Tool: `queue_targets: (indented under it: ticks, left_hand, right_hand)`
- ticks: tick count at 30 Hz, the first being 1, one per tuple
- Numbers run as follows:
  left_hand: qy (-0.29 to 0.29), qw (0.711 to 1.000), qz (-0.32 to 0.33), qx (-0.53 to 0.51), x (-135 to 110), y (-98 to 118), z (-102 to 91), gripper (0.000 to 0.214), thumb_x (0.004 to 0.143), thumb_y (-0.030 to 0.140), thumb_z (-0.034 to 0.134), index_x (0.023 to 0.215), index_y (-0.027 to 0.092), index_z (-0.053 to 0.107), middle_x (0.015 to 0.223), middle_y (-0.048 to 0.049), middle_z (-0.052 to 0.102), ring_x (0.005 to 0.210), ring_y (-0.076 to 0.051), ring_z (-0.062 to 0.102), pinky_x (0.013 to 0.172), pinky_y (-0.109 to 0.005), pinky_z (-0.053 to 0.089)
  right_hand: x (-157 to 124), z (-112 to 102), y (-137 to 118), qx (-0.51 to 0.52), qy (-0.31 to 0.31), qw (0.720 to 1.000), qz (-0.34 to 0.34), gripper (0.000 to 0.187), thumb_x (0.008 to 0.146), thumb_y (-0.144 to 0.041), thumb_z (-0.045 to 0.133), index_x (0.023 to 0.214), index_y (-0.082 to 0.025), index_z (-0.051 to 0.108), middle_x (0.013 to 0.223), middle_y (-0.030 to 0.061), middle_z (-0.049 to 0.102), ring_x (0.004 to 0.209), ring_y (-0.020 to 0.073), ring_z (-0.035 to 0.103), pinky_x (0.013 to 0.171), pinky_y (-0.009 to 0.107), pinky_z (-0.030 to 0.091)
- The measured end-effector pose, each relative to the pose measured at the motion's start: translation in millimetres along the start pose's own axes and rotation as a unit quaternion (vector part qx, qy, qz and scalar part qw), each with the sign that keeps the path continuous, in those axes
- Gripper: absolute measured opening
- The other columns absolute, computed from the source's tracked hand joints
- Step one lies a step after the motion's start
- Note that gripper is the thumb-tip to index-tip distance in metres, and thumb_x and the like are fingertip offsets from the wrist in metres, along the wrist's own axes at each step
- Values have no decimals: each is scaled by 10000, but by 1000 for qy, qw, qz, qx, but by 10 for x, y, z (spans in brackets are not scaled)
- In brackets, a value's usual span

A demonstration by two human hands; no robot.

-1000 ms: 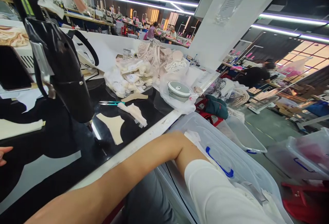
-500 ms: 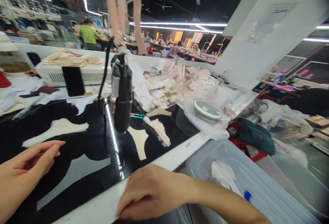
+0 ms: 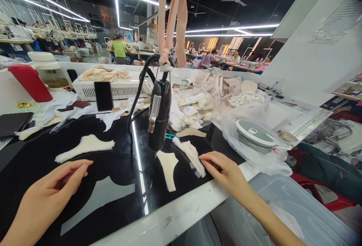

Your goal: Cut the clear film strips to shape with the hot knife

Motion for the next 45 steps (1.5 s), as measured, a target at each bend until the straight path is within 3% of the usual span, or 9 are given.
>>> queue_targets:
  ticks: [3, 8, 12, 24, 32, 38, 45]
  left_hand:
    - [-71, 997, -18, -26, 15, -32, 16, 502, 686, 745, 646, 994, 379, 798, 876, 41, 783, 658, -166, 661, 584, -227, 524]
    - [-75, 996, -30, -37, -15, 84, -8, 512, 645, 722, 653, 961, 349, 805, 845, 5, 771, 655, -193, 649, 546, -238, 504]
    - [-72, 997, -24, -35, -22, 166, -20, 493, 645, 712, 641, 930, 345, 807, 800, 12, 753, 610, -180, 625, 497, -224, 470]
    - [-87, 995, -30, -35, -26, 58, -2, 520, 682, 714, 649, 1013, 340, 792, 823, 18, 748, 628, -161, 614, 518, -205, 487]
    - [-91, 995, -22, -36, -7, 120, -1, 539, 666, 711, 635, 990, 312, 796, 807, 19, 739, 607, -154, 603, 517, -202, 489]
    - [-110, 994, -3, -5, -17, 212, -35, 492, 718, 652, 608, 1022, 308, 785, 783, 25, 723, 598, -136, 606, 551, -188, 494]
    - [-136, 991, 0, -7, -13, 159, -20, 493, 751, 651, 619, 1071, 309, 773, 835, 36, 742, 613, -137, 622, 557, -190, 509]
  right_hand:
    - [45, 42, -15, -5, -7, 1000, -7, 202, 1002, -319, 533, 1024, -269, 727, 996, 63, 739, 911, 223, 682, 851, 368, 563]
    - [27, 48, 8, -13, -22, 1000, -3, 210, 1013, -328, 524, 984, -286, 728, 957, 45, 728, 847, 210, 683, 803, 350, 575]
    - [-45, 48, 52, -12, -30, 999, -3, 231, 1020, -336, 513, 1000, -278, 735, 1005, 64, 740, 916, 227, 694, 842, 370, 577]
    - [-207, 30, 107, 8, -75, 997, 13, 190, 995, -354, 603, 1141, -309, 716, 1105, 46, 720, 989, 217, 680, 872, 351, 574]
    - [-193, 84, 78, -15, -68, 998, -13, 216, 1014, -240, 527, 1042, -263, 739, 1012, 54, 732, 944, 223, 683, 837, 364, 553]
    - [-188, 45, 29, -12, -74, 997, -11, 253, 1027, -264, 489, 1056, -263, 740, 1034, 60, 736, 959, 232, 692, 851, 375, 563]
    - [-183, 27, 53, 1, -69, 998, -2, 255, 1037, -283, 473, 1043, -257, 727, 1036, 62, 730, 962, 226, 690, 862, 374, 558]
Point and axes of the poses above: each hand's wrist, its own x-axis towards the middle knuckle, its own z-axis out of the palm, y = z × x, the point moved 4 cm from there along x, towards the middle knuckle
